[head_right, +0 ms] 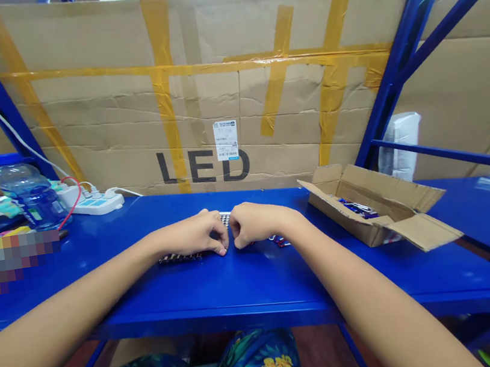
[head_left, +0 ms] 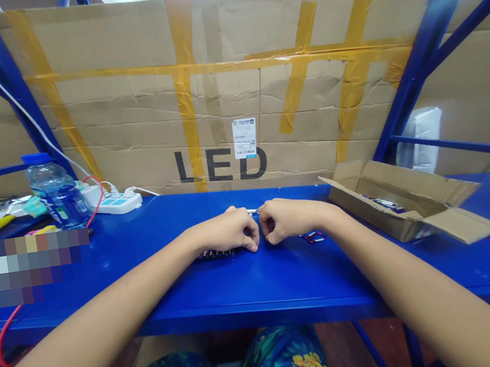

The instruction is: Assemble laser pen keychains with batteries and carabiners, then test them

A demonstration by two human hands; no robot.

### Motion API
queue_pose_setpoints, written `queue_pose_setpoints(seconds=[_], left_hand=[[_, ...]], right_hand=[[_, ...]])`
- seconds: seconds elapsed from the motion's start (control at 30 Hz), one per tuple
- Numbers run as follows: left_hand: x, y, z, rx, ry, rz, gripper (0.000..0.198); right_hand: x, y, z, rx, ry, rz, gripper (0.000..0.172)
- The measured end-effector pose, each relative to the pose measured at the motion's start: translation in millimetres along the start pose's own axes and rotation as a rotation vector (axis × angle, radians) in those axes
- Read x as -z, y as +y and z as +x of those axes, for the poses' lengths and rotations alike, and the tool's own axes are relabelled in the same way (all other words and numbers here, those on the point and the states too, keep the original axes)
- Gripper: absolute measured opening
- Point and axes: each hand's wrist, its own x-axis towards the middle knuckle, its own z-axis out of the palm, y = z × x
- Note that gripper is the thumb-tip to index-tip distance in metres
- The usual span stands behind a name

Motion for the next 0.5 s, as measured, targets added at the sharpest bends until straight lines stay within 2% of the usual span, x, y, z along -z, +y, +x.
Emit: queue_pose_setpoints(seconds=[0.2,0.3,0.43,0.5], left_hand=[[-1.4,-4,2,-0.067,0.032,0.096,0.006],[5.0,-7,-1,-0.044,0.105,0.088,0.009],[17.9,-18,-9,0.054,0.249,0.135,0.013],[22.4,-27,-13,0.102,0.277,0.185,0.014]], right_hand=[[-6,-9,3,0.021,-0.099,0.004,0.014],[-4,-10,3,0.036,-0.129,0.01,0.015],[2,-8,1,0.06,-0.081,0.019,0.01],[2,-9,1,0.108,0.017,0.032,0.009]])
